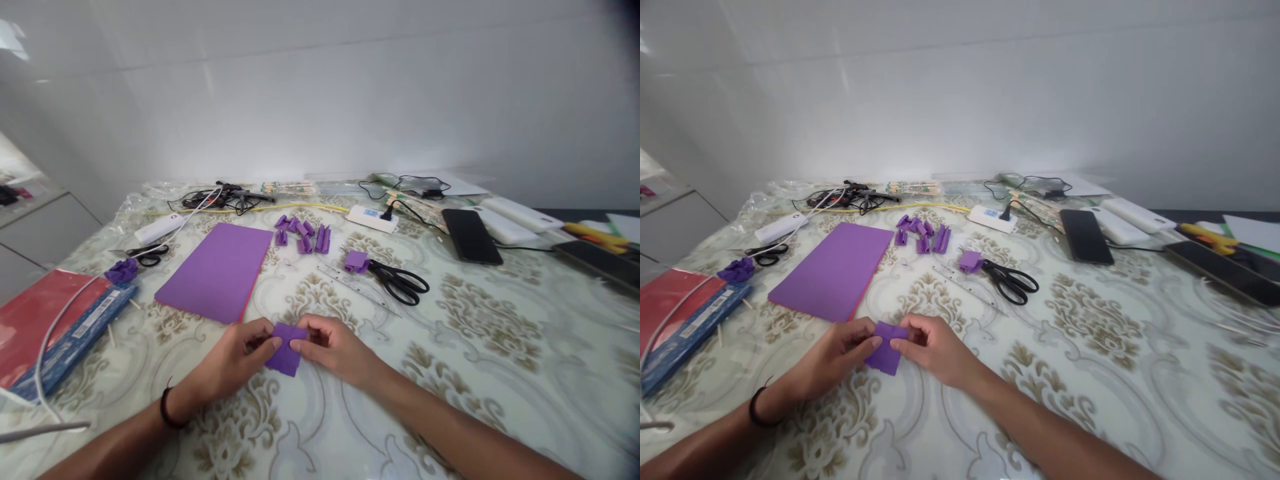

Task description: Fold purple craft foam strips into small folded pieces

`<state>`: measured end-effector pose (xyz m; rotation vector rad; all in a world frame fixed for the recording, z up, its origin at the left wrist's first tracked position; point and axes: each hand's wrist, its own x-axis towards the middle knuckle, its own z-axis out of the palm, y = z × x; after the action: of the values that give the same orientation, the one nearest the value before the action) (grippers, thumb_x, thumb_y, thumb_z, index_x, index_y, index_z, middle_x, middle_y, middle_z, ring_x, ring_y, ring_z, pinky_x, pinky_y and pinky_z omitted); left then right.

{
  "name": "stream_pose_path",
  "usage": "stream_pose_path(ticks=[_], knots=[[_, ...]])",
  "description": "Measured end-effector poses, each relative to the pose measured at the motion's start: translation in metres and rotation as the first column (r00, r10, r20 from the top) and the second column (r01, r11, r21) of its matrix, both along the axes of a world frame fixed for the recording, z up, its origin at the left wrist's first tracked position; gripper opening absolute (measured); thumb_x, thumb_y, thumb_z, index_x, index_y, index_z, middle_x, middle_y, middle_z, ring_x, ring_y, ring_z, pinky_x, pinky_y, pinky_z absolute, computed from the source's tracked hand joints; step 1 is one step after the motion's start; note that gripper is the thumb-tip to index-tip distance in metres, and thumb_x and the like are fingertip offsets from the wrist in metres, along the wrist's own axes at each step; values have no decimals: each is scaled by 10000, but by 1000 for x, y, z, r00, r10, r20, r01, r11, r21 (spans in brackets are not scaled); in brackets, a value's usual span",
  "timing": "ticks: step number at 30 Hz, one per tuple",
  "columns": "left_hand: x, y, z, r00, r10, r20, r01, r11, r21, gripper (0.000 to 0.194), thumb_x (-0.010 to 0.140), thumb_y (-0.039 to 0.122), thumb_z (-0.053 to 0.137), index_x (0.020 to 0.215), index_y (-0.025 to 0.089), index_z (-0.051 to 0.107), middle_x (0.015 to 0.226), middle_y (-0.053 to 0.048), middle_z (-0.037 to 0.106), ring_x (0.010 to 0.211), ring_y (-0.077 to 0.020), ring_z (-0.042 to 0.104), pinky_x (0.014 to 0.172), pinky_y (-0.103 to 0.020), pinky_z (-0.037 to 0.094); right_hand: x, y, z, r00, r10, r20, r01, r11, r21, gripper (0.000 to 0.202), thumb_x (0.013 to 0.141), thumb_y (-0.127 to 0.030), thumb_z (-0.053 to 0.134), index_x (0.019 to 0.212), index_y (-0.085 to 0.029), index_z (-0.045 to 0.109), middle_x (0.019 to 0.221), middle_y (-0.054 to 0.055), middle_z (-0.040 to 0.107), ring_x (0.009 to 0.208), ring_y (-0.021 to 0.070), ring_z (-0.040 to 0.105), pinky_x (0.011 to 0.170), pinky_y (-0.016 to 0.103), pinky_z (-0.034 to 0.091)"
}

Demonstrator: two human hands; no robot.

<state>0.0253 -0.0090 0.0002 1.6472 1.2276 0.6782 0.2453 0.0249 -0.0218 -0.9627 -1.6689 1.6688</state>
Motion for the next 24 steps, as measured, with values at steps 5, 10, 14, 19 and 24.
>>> stream_pose_path(ticks=[5,10,14,19,24], knots=[[-1,1,2,983,-107,-151,105,994,-17,365,994,403,527,711,179,472,650,52,386,613,-110,344,550,-244,261,0,-1,-3,999,47,18,-48,997,59,285,866,-440,712,792,-178,627,635,-51,445,591,118,384,552,253,294],[4,-3,7,973,-119,-199,119,993,-8,369,989,376,509,682,178,457,629,52,373,594,-106,332,539,-245,245,1,-3,0,995,70,67,-77,990,117,194,851,-330,702,767,-181,612,635,-50,466,596,116,396,552,245,299],[5,-5,7,979,-120,-165,120,993,-7,404,981,388,523,649,179,428,614,52,348,586,-103,314,533,-245,241,1,-4,2,995,94,33,-97,989,111,233,844,-329,704,737,-189,551,630,-56,443,585,111,367,534,241,279],[1,-4,5,988,-109,-110,109,994,-5,436,979,398,536,631,184,382,620,50,326,600,-105,306,543,-248,246,1,-3,-2,993,104,-54,-103,994,21,321,806,-381,754,722,-195,506,619,-66,417,569,104,332,512,242,246],[-4,0,2,992,-73,-99,78,995,56,462,987,393,543,625,185,345,621,56,293,601,-105,279,551,-254,239,0,0,-5,988,54,-146,-58,998,-23,369,769,-397,779,701,-202,474,642,-63,432,590,104,346,542,245,270]])
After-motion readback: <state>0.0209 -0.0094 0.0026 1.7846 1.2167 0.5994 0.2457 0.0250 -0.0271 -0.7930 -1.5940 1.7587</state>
